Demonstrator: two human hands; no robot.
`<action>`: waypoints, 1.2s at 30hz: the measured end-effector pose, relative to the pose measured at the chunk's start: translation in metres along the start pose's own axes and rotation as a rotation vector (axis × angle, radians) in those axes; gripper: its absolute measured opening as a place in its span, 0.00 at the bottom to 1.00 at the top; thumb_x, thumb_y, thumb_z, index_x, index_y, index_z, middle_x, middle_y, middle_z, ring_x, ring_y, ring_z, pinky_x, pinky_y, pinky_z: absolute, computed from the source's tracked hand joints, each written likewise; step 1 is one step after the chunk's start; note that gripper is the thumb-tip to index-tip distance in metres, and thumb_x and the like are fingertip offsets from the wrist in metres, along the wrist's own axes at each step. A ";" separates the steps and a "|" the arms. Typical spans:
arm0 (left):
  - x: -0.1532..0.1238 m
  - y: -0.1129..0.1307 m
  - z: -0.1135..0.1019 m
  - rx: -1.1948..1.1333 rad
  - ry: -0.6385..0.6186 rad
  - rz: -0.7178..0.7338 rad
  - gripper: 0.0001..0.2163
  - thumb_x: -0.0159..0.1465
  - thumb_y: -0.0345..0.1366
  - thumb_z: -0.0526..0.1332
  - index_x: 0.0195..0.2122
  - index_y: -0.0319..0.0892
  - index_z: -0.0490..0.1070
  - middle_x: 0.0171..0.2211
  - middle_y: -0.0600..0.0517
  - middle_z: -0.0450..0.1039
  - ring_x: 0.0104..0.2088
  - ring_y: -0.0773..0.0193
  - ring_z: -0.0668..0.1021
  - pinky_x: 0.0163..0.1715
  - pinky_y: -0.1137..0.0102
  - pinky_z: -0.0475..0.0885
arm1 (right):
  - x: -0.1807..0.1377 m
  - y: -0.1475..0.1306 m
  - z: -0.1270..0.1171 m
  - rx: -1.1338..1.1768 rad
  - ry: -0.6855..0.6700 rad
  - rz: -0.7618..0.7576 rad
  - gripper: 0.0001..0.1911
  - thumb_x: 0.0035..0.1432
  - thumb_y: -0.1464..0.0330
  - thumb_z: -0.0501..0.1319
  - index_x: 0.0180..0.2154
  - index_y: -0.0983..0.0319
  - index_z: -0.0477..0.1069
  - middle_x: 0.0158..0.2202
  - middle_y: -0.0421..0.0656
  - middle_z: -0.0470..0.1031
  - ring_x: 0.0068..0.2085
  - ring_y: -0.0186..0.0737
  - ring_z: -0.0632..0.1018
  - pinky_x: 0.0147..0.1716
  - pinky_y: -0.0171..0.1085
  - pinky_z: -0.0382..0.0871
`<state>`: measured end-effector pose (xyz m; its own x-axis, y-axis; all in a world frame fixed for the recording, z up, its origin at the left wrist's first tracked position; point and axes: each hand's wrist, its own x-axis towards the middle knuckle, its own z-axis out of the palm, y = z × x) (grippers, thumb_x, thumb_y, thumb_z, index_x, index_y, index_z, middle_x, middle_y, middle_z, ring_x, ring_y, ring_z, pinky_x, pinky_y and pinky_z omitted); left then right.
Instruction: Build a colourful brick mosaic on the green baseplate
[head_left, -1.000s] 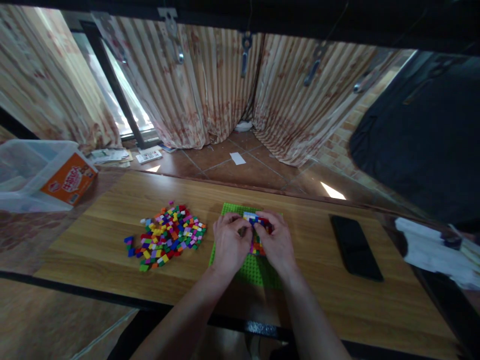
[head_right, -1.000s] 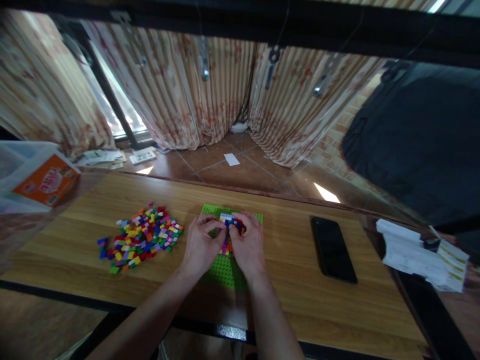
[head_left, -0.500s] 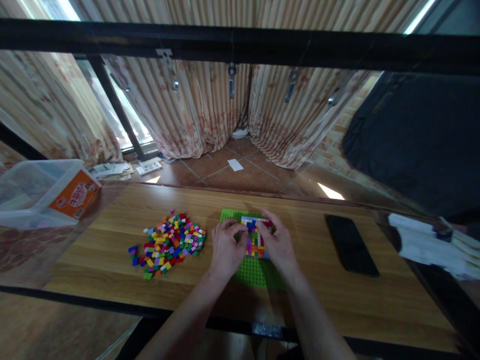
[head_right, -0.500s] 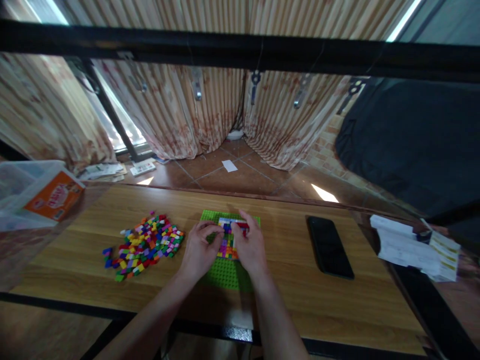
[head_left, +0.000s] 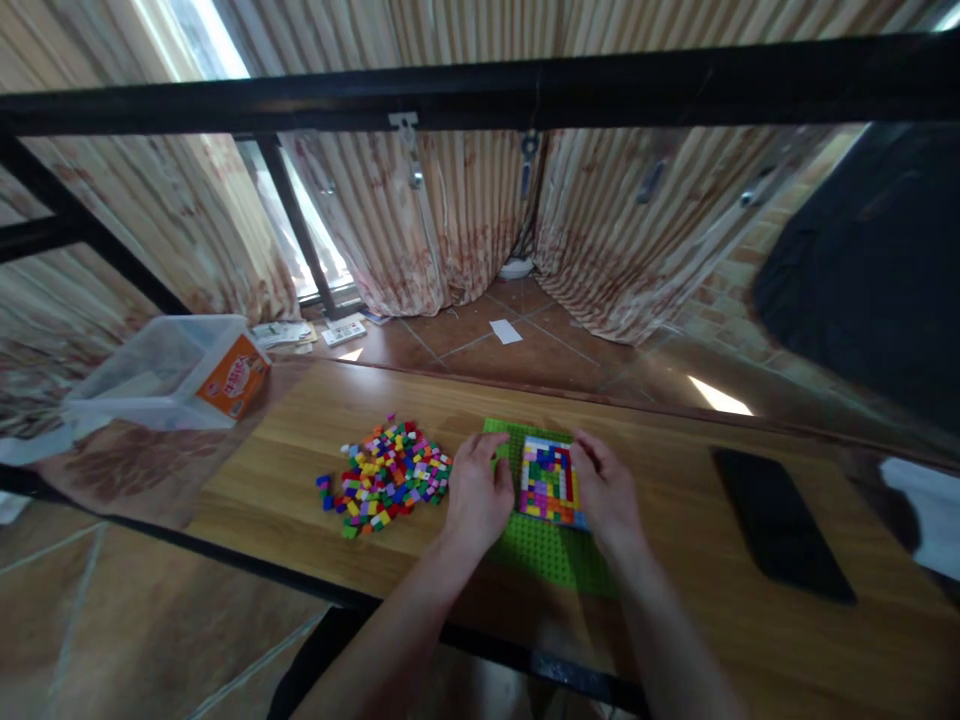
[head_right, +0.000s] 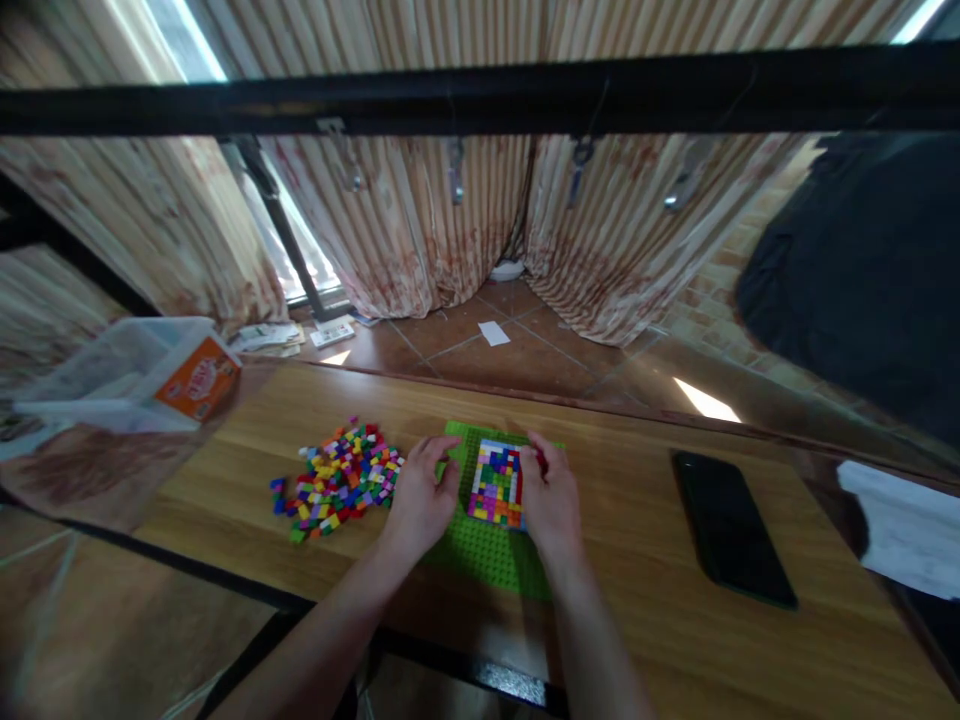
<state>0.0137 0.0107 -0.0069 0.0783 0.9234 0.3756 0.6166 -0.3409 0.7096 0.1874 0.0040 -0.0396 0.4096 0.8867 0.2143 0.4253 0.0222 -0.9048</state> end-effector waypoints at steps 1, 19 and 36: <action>0.003 -0.006 -0.007 0.022 0.018 -0.009 0.15 0.60 0.22 0.56 0.45 0.42 0.73 0.43 0.46 0.76 0.44 0.57 0.77 0.46 0.62 0.75 | -0.001 -0.003 -0.001 -0.032 -0.012 0.031 0.24 0.61 0.54 0.55 0.50 0.62 0.75 0.48 0.52 0.78 0.46 0.49 0.78 0.50 0.51 0.70; 0.027 -0.080 -0.088 0.616 -0.058 -0.107 0.07 0.61 0.31 0.61 0.34 0.44 0.80 0.43 0.44 0.77 0.45 0.52 0.76 0.46 0.61 0.71 | -0.006 -0.025 0.007 -0.193 -0.115 -0.044 0.25 0.59 0.53 0.53 0.44 0.65 0.77 0.44 0.54 0.76 0.45 0.50 0.76 0.50 0.51 0.68; -0.008 -0.006 -0.018 0.028 -0.203 0.239 0.08 0.66 0.27 0.58 0.41 0.43 0.75 0.37 0.50 0.77 0.37 0.64 0.80 0.38 0.70 0.74 | -0.008 -0.035 0.007 -0.164 -0.101 -0.064 0.20 0.60 0.58 0.55 0.45 0.64 0.76 0.45 0.53 0.76 0.47 0.48 0.76 0.52 0.49 0.69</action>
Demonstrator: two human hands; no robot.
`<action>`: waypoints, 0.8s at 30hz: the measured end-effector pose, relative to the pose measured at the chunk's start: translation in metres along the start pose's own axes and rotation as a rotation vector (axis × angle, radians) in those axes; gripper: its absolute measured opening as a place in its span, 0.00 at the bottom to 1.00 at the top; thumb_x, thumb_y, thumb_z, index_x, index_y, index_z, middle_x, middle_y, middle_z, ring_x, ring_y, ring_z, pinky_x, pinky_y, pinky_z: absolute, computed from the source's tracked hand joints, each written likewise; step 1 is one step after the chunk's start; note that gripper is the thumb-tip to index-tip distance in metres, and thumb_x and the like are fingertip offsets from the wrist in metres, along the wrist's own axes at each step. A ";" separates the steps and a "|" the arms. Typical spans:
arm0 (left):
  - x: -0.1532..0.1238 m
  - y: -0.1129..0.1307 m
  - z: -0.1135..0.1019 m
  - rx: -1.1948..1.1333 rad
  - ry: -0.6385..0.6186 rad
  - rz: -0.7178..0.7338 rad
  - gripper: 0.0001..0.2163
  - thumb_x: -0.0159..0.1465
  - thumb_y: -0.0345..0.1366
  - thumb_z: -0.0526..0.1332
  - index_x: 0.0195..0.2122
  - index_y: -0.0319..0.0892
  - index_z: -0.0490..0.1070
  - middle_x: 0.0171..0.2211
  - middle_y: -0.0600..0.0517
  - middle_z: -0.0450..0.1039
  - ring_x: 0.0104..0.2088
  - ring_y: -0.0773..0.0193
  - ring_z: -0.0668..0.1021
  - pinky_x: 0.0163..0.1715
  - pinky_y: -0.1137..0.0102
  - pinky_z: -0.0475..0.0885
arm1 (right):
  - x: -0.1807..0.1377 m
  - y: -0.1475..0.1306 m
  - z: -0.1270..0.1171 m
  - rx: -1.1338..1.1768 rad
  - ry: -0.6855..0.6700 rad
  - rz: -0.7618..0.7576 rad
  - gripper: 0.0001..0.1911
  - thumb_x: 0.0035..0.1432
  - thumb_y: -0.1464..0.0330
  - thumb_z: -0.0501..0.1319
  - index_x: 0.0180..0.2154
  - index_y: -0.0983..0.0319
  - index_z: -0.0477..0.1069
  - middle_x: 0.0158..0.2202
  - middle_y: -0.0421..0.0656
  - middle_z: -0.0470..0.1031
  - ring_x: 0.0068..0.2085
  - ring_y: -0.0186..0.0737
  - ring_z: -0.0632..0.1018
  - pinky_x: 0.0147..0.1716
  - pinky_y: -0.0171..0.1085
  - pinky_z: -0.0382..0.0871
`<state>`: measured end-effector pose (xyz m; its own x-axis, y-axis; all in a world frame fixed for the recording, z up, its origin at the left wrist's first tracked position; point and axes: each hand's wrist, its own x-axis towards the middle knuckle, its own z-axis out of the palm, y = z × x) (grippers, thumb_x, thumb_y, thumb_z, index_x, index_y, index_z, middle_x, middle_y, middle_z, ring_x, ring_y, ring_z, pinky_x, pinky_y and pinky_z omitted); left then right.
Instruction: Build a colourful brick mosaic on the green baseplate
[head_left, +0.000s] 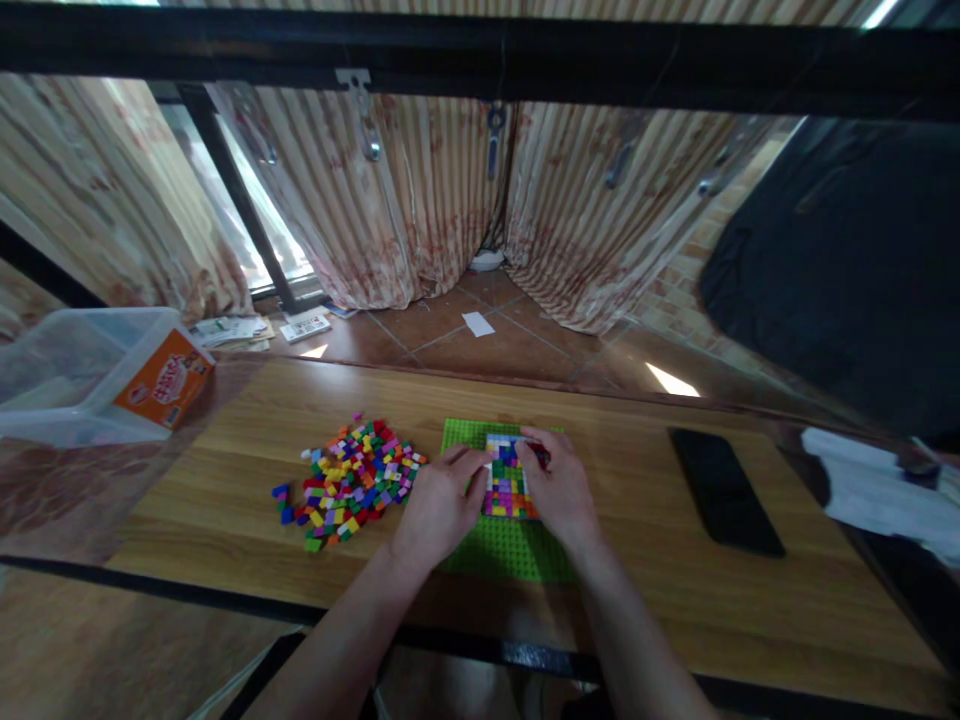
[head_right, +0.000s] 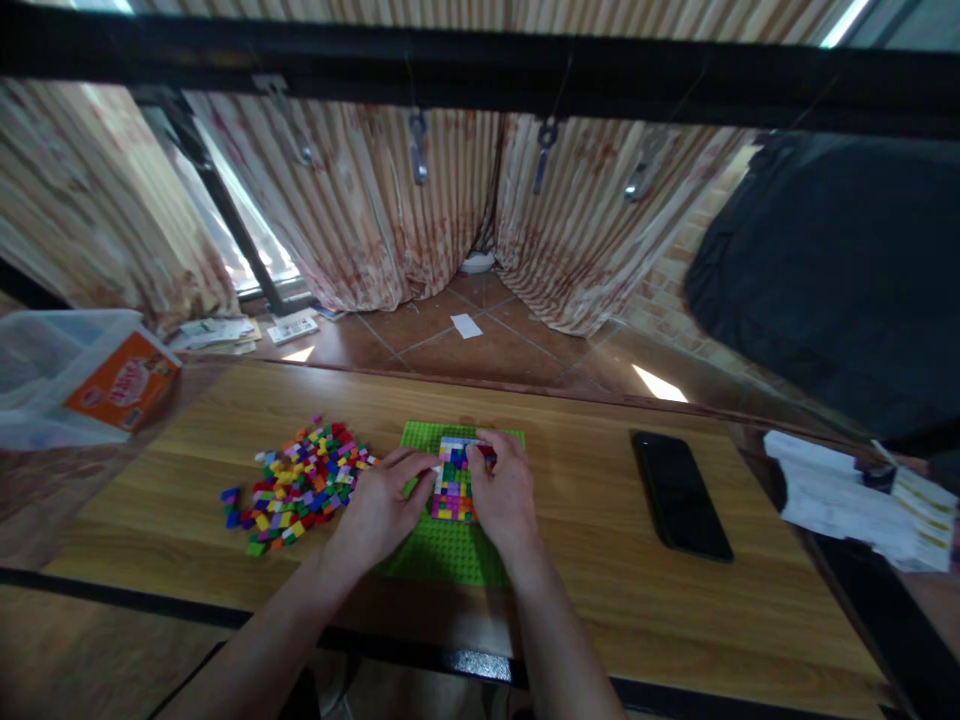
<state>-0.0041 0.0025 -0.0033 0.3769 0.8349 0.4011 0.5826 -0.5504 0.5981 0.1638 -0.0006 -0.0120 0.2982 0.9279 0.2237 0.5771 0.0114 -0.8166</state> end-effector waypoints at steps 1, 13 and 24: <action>0.001 -0.001 0.001 0.021 -0.011 0.001 0.08 0.66 0.27 0.57 0.41 0.43 0.75 0.37 0.50 0.77 0.36 0.64 0.80 0.38 0.70 0.74 | 0.000 0.000 0.000 -0.002 -0.002 -0.002 0.20 0.60 0.59 0.55 0.45 0.64 0.76 0.45 0.53 0.76 0.47 0.49 0.76 0.52 0.49 0.69; 0.015 0.002 0.008 0.213 -0.148 0.001 0.08 0.66 0.28 0.57 0.40 0.44 0.74 0.35 0.50 0.75 0.33 0.63 0.79 0.34 0.70 0.73 | -0.001 0.001 0.001 -0.006 -0.006 -0.030 0.18 0.60 0.61 0.56 0.45 0.64 0.75 0.45 0.52 0.75 0.48 0.48 0.76 0.52 0.49 0.69; 0.021 0.006 0.003 0.305 -0.176 0.009 0.06 0.66 0.32 0.57 0.36 0.44 0.73 0.35 0.51 0.76 0.33 0.62 0.79 0.32 0.69 0.70 | -0.002 -0.001 0.000 -0.033 -0.008 -0.052 0.18 0.61 0.62 0.55 0.46 0.65 0.75 0.45 0.53 0.75 0.47 0.48 0.76 0.51 0.48 0.69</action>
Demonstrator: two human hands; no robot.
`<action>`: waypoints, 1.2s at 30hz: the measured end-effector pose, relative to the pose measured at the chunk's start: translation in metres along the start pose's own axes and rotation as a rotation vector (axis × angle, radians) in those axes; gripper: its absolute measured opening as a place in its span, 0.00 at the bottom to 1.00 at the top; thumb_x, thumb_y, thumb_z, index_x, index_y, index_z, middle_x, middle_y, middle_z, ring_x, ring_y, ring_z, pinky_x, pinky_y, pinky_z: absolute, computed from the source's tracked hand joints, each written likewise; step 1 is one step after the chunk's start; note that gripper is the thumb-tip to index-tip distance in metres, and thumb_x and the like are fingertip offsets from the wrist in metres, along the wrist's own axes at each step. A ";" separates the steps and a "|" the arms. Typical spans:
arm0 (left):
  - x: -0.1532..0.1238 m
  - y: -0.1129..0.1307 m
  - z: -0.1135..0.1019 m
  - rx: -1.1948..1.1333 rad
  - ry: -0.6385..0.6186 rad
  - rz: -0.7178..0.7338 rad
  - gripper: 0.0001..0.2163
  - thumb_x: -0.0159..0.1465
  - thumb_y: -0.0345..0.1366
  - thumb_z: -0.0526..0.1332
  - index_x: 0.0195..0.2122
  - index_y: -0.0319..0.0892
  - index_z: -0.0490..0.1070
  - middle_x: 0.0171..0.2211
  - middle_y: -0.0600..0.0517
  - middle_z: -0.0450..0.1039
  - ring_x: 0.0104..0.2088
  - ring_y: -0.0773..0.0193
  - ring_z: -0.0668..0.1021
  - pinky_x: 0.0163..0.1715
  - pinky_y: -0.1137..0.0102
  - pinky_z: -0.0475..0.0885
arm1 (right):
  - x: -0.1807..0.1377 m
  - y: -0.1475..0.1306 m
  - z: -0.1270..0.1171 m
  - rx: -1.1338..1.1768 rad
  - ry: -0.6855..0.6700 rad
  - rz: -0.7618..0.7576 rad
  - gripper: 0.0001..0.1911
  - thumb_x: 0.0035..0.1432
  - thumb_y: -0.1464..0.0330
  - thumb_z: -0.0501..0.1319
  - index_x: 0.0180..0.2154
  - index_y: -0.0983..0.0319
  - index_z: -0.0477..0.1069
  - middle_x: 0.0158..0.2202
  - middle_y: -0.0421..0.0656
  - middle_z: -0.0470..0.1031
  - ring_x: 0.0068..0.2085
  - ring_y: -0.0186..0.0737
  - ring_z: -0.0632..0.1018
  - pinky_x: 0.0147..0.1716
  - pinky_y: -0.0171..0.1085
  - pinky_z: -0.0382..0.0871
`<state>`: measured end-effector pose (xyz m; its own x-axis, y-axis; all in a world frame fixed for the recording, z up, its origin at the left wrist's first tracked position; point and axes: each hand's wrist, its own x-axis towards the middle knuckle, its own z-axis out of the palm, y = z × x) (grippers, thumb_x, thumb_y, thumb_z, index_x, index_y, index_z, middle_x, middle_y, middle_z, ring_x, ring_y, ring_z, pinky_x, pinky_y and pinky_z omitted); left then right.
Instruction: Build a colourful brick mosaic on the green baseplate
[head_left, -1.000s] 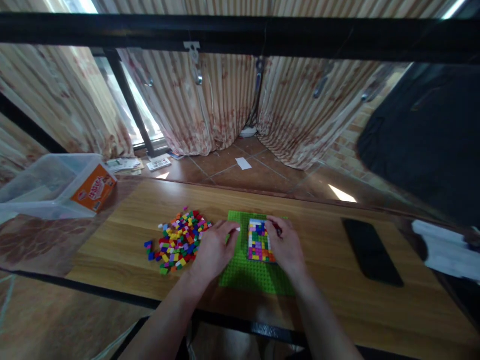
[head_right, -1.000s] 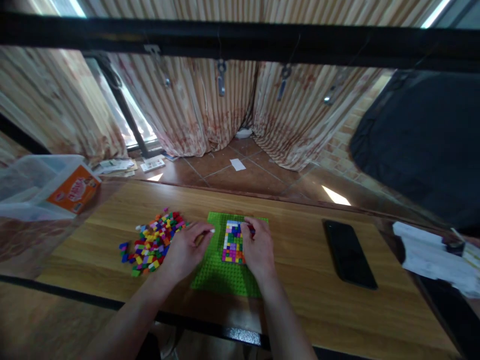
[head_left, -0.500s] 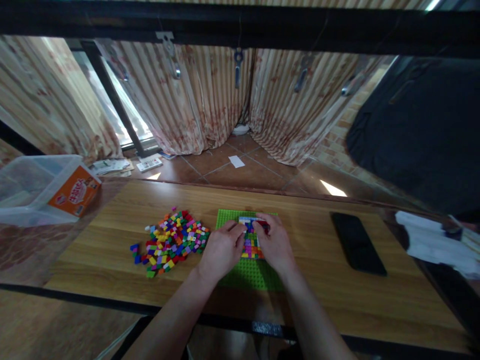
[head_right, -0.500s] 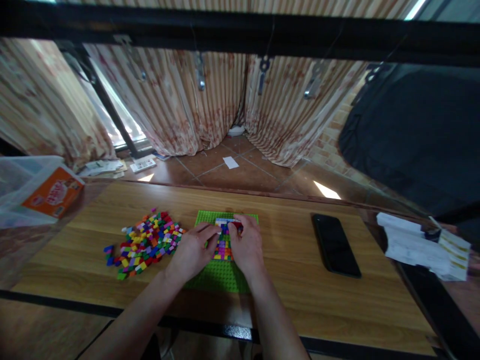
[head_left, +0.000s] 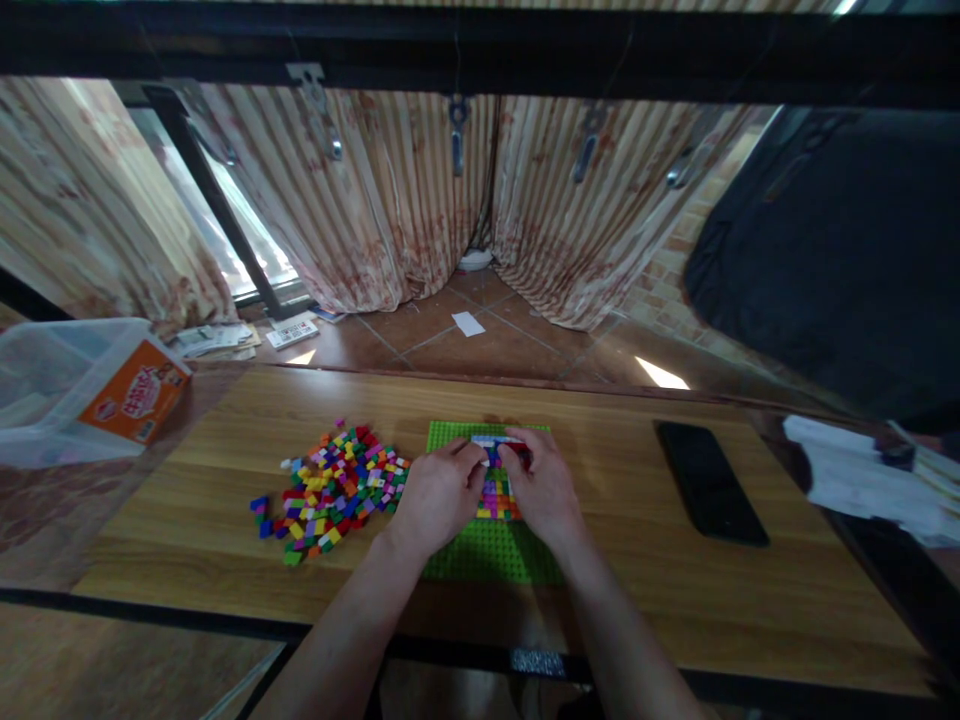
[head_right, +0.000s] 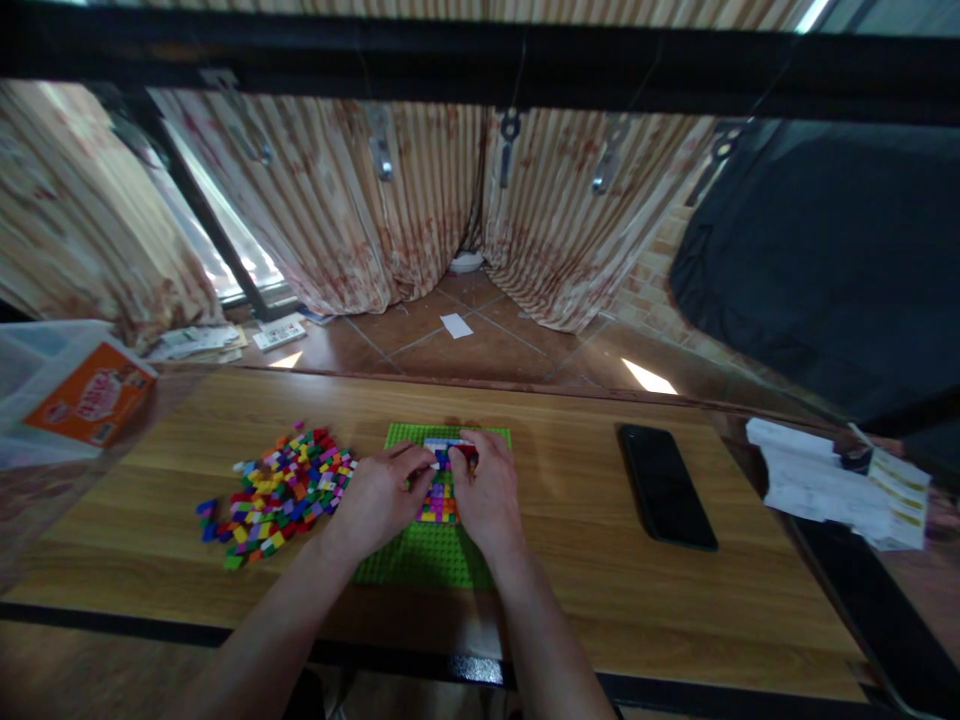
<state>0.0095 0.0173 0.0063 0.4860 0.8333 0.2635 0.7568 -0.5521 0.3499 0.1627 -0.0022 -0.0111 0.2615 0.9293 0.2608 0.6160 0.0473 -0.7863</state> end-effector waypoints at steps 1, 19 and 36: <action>0.000 0.001 0.000 0.008 0.005 -0.001 0.05 0.66 0.32 0.57 0.36 0.45 0.73 0.35 0.52 0.76 0.33 0.62 0.78 0.31 0.70 0.70 | 0.000 0.000 0.000 -0.002 0.000 -0.003 0.18 0.61 0.62 0.55 0.46 0.65 0.75 0.45 0.53 0.75 0.47 0.48 0.76 0.51 0.48 0.69; -0.005 0.005 0.012 -0.118 0.123 -0.111 0.07 0.64 0.30 0.62 0.42 0.45 0.73 0.38 0.52 0.80 0.38 0.62 0.81 0.40 0.69 0.75 | -0.001 -0.001 -0.002 0.029 -0.006 0.006 0.16 0.61 0.62 0.56 0.46 0.62 0.75 0.45 0.51 0.75 0.48 0.48 0.76 0.52 0.48 0.69; -0.009 0.018 0.016 -0.112 0.159 -0.231 0.10 0.65 0.30 0.58 0.47 0.43 0.70 0.36 0.50 0.80 0.37 0.59 0.82 0.39 0.68 0.75 | -0.001 0.001 0.001 -0.001 -0.059 0.022 0.21 0.56 0.62 0.59 0.49 0.63 0.73 0.50 0.52 0.72 0.53 0.50 0.73 0.56 0.53 0.65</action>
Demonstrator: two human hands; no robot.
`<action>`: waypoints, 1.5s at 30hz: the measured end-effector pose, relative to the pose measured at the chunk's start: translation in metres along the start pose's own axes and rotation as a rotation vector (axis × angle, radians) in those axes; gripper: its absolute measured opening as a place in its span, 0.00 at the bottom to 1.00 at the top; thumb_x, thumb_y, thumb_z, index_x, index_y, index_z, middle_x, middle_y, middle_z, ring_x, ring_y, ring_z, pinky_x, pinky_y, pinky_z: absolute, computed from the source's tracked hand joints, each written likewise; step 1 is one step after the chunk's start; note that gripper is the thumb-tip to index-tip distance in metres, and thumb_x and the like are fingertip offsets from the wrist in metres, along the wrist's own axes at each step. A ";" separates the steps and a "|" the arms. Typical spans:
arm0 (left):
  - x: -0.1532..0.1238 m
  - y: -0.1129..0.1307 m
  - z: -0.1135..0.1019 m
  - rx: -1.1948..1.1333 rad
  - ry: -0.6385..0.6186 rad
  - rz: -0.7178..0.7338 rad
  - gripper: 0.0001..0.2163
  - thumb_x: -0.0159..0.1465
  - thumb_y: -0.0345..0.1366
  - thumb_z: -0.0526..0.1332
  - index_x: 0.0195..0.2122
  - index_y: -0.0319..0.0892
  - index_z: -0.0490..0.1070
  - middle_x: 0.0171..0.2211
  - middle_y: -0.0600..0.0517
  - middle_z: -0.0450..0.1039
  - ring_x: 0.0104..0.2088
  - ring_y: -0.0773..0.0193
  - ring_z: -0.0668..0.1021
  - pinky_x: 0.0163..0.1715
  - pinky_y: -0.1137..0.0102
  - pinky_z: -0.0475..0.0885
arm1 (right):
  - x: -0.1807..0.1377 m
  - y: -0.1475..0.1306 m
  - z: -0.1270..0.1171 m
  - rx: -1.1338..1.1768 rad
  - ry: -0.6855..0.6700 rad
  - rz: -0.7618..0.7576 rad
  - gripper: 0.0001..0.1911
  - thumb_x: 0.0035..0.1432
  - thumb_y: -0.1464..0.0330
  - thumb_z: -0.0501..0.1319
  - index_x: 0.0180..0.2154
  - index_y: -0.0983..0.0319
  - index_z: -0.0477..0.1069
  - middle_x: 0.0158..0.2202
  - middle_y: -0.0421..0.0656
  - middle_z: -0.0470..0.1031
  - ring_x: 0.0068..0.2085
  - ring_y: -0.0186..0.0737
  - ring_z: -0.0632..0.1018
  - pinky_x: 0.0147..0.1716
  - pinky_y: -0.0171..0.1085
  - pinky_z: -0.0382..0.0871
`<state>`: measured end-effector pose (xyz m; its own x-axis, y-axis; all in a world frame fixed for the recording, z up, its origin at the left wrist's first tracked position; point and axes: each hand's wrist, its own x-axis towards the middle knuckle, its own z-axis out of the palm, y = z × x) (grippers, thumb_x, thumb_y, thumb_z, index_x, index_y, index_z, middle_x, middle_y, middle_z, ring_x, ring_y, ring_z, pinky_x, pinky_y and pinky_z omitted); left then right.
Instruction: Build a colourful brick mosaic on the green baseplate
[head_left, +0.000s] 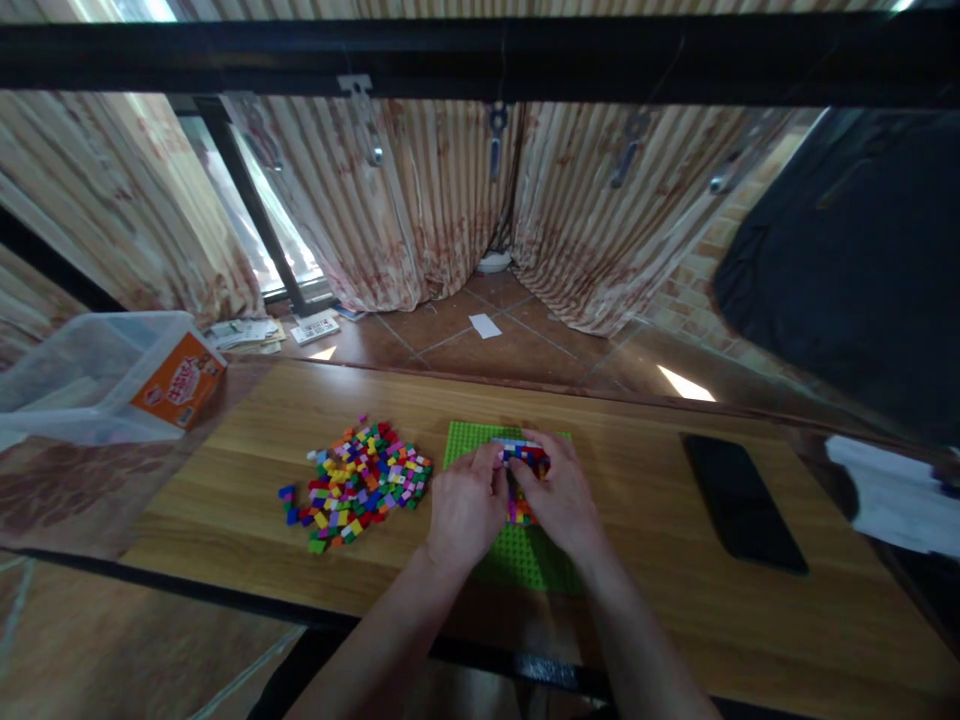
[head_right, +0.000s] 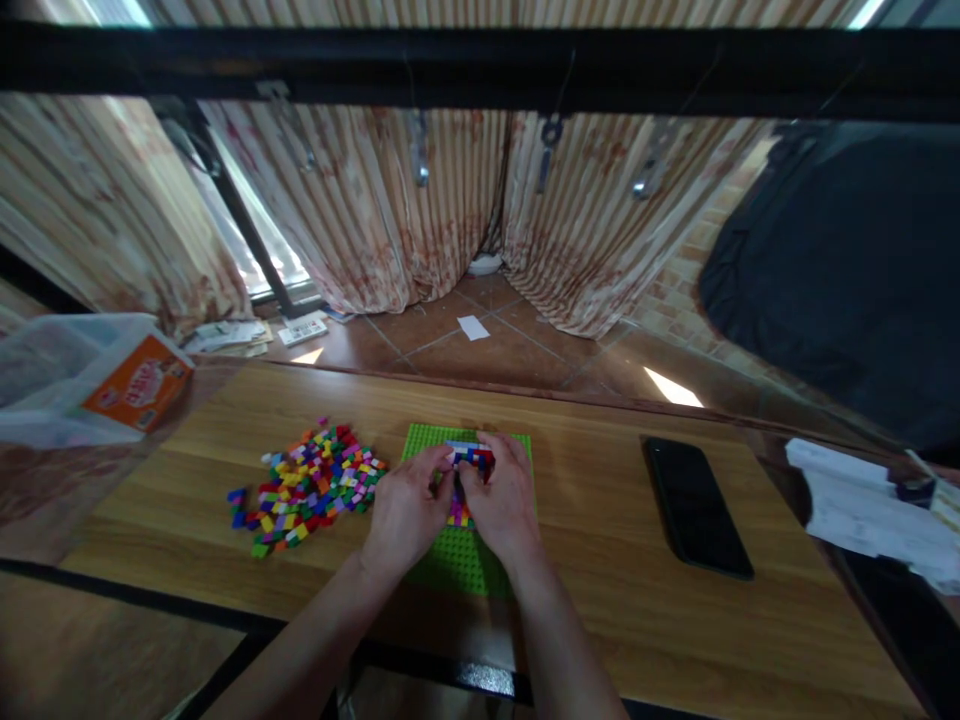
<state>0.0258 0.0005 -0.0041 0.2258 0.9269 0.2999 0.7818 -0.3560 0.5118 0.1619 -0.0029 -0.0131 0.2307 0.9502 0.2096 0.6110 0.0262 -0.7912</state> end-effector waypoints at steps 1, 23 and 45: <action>0.000 0.000 0.000 0.004 0.000 -0.005 0.10 0.65 0.30 0.58 0.47 0.43 0.70 0.36 0.50 0.80 0.38 0.59 0.82 0.38 0.68 0.75 | 0.000 0.001 0.000 0.003 0.002 0.002 0.20 0.55 0.62 0.59 0.49 0.62 0.73 0.50 0.52 0.72 0.53 0.50 0.73 0.56 0.53 0.65; -0.005 -0.002 -0.002 -0.243 0.004 -0.088 0.16 0.63 0.30 0.58 0.53 0.45 0.68 0.40 0.51 0.81 0.38 0.61 0.82 0.42 0.67 0.77 | 0.002 0.024 -0.003 -0.037 -0.060 -0.056 0.26 0.57 0.50 0.57 0.50 0.59 0.74 0.49 0.51 0.73 0.52 0.53 0.72 0.55 0.55 0.64; -0.012 -0.151 -0.140 0.069 -0.123 -0.512 0.11 0.56 0.34 0.64 0.38 0.43 0.82 0.28 0.51 0.76 0.29 0.63 0.76 0.31 0.71 0.68 | 0.016 0.048 -0.027 -0.028 -0.260 0.076 0.28 0.52 0.46 0.60 0.46 0.57 0.79 0.52 0.49 0.77 0.49 0.55 0.78 0.50 0.53 0.70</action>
<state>-0.1767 0.0265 0.0273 -0.1311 0.9886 -0.0734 0.8457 0.1502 0.5121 0.2151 0.0051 -0.0328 0.0765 0.9970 -0.0073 0.6210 -0.0534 -0.7820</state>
